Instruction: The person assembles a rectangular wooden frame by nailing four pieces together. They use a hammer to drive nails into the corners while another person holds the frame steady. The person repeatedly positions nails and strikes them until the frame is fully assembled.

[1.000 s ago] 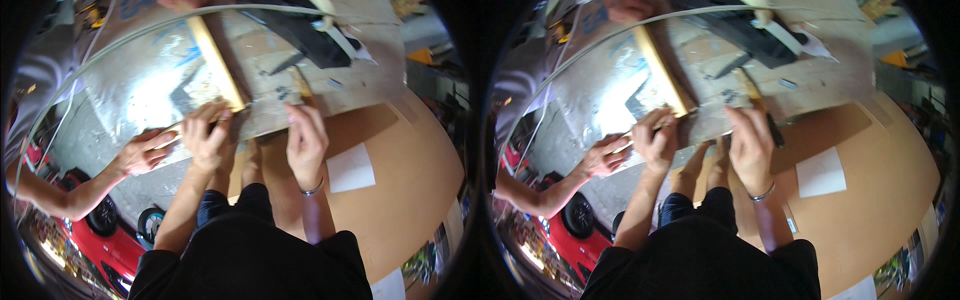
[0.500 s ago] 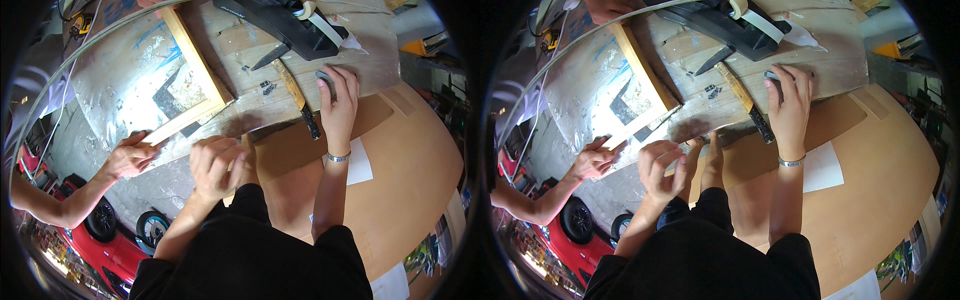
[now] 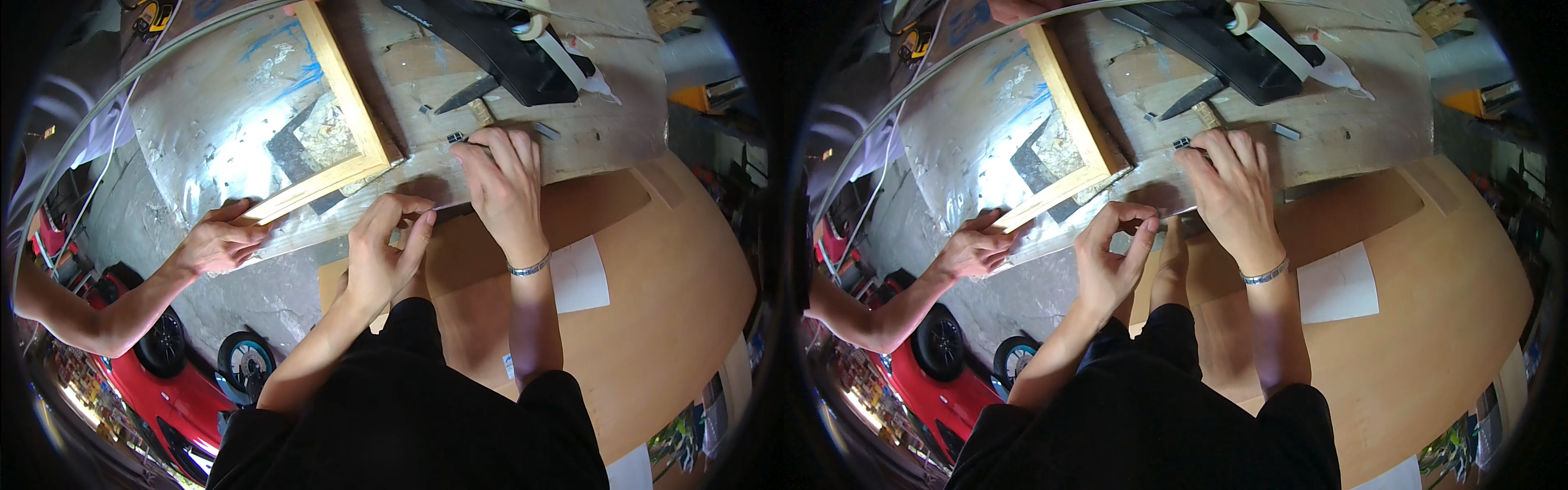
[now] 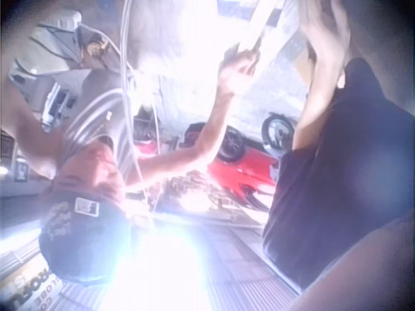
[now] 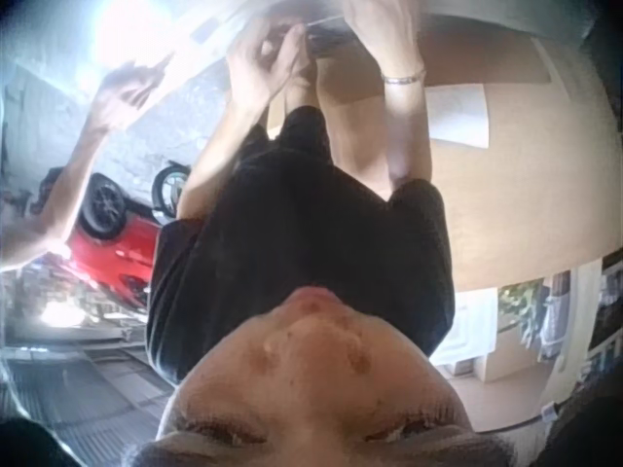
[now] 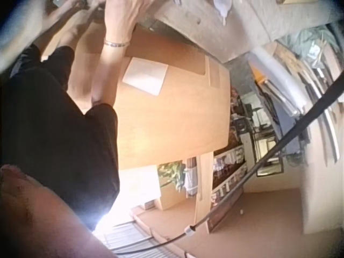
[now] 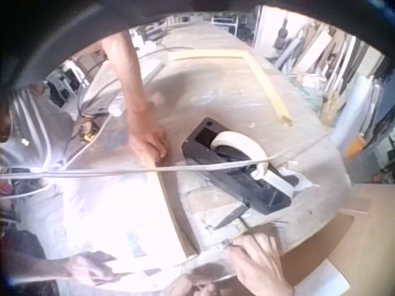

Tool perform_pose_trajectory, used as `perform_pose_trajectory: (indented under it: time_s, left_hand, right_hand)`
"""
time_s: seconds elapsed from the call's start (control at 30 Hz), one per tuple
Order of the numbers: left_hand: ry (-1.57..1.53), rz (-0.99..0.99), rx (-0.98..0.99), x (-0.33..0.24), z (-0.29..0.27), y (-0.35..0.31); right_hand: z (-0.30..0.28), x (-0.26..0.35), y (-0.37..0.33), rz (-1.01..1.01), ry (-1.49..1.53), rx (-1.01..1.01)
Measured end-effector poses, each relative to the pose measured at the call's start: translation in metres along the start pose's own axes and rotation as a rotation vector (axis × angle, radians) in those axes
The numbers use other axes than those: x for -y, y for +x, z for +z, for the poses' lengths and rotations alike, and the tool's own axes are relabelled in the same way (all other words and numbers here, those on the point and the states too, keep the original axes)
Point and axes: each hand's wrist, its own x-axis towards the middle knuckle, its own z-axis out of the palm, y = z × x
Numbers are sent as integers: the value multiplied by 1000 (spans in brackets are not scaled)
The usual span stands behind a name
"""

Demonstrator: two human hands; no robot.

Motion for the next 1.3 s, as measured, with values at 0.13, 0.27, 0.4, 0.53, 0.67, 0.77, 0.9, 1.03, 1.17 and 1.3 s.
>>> perform_pose_trajectory:
  time_s: [0.13, 0.27, 0.4, 0.53, 0.67, 0.77, 0.9, 1.03, 1.17, 1.3]
  left_hand:
    - [-234, -169, -56, -2, 7, 5]
    - [-349, -100, -146, -14, 11, 23]
    - [-253, 51, -121, -20, 1, 29]
    - [-166, 165, -127, -15, -9, 29]
    - [-123, 204, -119, -16, -17, 24]
    - [-36, 211, -54, -14, -29, 20]
    - [73, 275, 50, -14, -46, 18]
    - [193, 312, 61, -14, -63, 21]
    - [311, 258, -87, -2, -77, 40]
    - [390, 254, -22, 4, -79, 57]
  right_hand:
    - [8, 6, -5, 228, 427, -170]
    - [-3, 30, -16, 650, 968, -117]
    - [-2, 40, -20, 592, 1182, -159]
    - [3, 47, -23, 615, 1243, -120]
    - [2, 52, -21, 573, 1147, -66]
    - [0, 52, -23, 550, 1131, 22]
    - [0, 56, -25, 539, 1154, 107]
    - [-3, 65, -23, 554, 979, 145]
    - [-7, 46, -28, 428, 309, -117]
    - [-9, 22, -54, 442, -78, -100]
